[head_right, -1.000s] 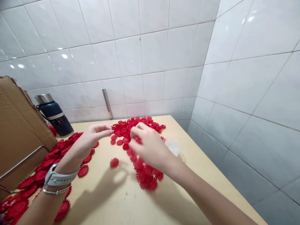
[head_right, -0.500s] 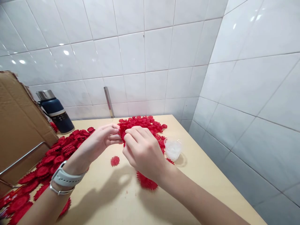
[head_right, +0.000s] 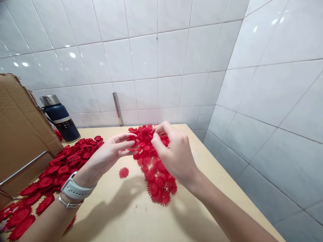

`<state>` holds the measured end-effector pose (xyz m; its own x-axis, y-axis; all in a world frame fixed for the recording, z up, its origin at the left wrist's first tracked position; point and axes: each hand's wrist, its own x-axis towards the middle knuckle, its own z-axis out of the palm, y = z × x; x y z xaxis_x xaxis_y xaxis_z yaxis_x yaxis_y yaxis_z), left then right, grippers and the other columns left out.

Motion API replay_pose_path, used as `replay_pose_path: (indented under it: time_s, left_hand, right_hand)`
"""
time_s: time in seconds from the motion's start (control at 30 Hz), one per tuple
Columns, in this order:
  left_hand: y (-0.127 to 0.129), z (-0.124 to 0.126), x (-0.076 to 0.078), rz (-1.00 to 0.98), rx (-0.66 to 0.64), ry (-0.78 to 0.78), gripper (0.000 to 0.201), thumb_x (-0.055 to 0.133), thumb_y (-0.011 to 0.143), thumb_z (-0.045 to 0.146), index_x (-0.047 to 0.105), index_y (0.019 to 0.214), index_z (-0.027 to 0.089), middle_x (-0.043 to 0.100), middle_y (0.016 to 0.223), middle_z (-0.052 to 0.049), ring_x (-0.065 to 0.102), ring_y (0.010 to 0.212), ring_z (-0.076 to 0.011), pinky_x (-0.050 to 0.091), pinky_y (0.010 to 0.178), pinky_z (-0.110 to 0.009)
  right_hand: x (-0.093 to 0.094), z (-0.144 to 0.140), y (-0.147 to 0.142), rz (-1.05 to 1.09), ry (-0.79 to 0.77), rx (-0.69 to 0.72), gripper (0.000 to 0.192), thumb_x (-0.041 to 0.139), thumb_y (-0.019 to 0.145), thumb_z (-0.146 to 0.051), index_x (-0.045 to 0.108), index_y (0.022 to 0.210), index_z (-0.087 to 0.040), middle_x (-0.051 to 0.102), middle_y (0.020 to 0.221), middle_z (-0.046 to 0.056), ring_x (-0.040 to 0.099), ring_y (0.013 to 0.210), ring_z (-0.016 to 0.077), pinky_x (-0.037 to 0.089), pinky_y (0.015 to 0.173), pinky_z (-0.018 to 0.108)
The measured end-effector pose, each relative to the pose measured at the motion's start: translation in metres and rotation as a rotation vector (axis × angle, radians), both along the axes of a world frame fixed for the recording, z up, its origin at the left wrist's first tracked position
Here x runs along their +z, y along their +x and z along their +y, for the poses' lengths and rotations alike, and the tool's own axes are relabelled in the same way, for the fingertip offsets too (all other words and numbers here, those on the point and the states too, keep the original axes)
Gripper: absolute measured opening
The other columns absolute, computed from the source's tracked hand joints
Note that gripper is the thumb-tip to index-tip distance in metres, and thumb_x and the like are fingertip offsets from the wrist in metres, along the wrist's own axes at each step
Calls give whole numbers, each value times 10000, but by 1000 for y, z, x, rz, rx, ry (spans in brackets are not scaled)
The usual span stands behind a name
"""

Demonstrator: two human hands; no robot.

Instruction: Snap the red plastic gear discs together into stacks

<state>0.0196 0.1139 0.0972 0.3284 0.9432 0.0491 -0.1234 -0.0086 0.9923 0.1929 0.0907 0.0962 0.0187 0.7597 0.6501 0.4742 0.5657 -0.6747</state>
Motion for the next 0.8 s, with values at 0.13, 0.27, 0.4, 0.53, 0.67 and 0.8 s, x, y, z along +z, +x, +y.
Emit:
replay_pose_path:
  time_s: [0.13, 0.27, 0.4, 0.53, 0.67, 0.8]
  left_hand:
    - [-1, 4, -5, 52, 17, 23, 139, 640, 722, 177, 647, 855, 135, 607, 906, -63, 570, 794, -154, 466, 750, -337]
    - [0, 4, -7, 69, 2, 25, 140, 651, 724, 249, 665, 807, 138, 625, 833, -48, 581, 753, -144, 454, 754, -330]
    - [0, 3, -6, 70, -13, 28, 180, 638, 742, 318, 677, 778, 146, 630, 821, -45, 581, 783, -153, 459, 744, -313]
    - [2, 0, -4, 51, -87, 58, 212, 598, 776, 346, 696, 850, 173, 643, 931, -56, 553, 909, -175, 448, 818, -332]
    - [3, -3, -5, 61, -159, 56, 185, 596, 783, 317, 704, 835, 176, 649, 851, -37, 555, 881, -165, 433, 825, -323]
    - [6, -6, -5, 163, -99, 130, 182, 604, 768, 310, 691, 726, 155, 618, 700, -10, 538, 704, -133, 415, 712, -286]
  right_hand:
    - [4, 1, 7, 39, 36, -61, 97, 488, 785, -154, 525, 709, -200, 633, 815, 21, 590, 777, 189, 441, 670, 313]
    - [5, 1, 9, 26, 24, -68, 96, 484, 786, -160, 522, 707, -198, 631, 815, 25, 586, 786, 194, 430, 667, 317]
    - [6, 1, 8, -39, -81, -22, 118, 484, 774, -144, 489, 669, -199, 600, 757, 0, 564, 740, 171, 409, 641, 299]
    - [4, 8, 9, 11, -309, 232, 120, 477, 811, -205, 500, 694, -198, 550, 750, -15, 518, 690, 136, 396, 615, 278]
    - [-2, 16, 11, 102, -466, 412, 131, 487, 834, -270, 525, 731, -196, 529, 751, -17, 496, 725, 133, 395, 672, 289]
    - [-3, 15, 10, 135, -441, 387, 151, 505, 838, -336, 525, 766, -205, 529, 788, -10, 508, 749, 137, 417, 685, 291]
